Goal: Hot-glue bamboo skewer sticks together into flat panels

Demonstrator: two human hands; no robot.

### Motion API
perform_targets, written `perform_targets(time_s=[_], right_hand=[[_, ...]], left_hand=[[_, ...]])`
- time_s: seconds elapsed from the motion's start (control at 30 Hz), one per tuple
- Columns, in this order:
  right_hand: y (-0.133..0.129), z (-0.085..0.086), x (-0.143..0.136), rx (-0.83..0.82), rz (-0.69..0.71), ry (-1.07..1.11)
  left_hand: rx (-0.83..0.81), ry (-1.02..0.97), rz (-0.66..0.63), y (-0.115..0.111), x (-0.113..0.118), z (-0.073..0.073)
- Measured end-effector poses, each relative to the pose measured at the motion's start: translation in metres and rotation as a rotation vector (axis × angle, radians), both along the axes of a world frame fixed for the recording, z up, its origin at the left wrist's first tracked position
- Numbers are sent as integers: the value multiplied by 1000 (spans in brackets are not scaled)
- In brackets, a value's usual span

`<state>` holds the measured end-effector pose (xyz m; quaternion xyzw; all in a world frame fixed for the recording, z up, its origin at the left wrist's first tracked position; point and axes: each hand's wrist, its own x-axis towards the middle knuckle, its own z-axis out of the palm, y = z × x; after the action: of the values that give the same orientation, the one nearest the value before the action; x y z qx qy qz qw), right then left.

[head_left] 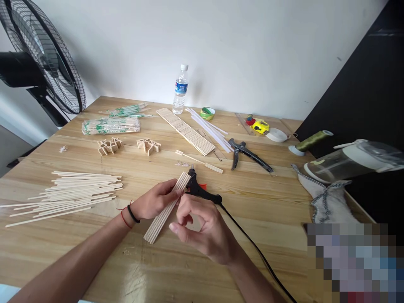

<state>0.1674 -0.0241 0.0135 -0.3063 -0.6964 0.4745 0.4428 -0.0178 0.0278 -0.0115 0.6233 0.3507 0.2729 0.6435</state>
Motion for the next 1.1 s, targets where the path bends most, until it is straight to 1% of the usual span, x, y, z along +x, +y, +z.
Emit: perform_targets(time_s=[0.13,0.2,0.23,0.37,0.43,0.47,0.53,0.6,0.67,0.73,0.87,1.0,1.1], right_hand=[[-5,2,-5,-15,111,24],[-4,0,-2,-33,72,40],[-2,-2,0,-51,9,43],[11,-16,12,-161,-345,82],[18,-22,16,-212,-446,157],[21,-24,17,-235,-465,192],[25,-26,18,-274,-453,235],[26,-27,18,-292,-408,246],[25,-27,18,-288,-368,256],[23,-27,17,-283,-350,259],[17,-23,14,-276,-371,235],[10,-16,13,-209,-410,182],[6,-15,11,-146,-446,179]], left_hand=[[71,18,-1,1,-1,3],[80,21,-7,2,-2,3],[84,26,-10,3,-2,3],[94,39,-12,3,-1,4],[60,32,-13,1,-1,4],[24,23,-13,0,0,4],[-70,-19,-10,-3,0,4],[-155,-83,-2,-6,1,4],[-201,-133,-7,-8,2,5],[-216,-162,-32,-11,3,8],[-216,-189,-114,-20,9,15],[-166,-122,-188,-29,14,21],[-180,-99,-281,-33,17,23]])
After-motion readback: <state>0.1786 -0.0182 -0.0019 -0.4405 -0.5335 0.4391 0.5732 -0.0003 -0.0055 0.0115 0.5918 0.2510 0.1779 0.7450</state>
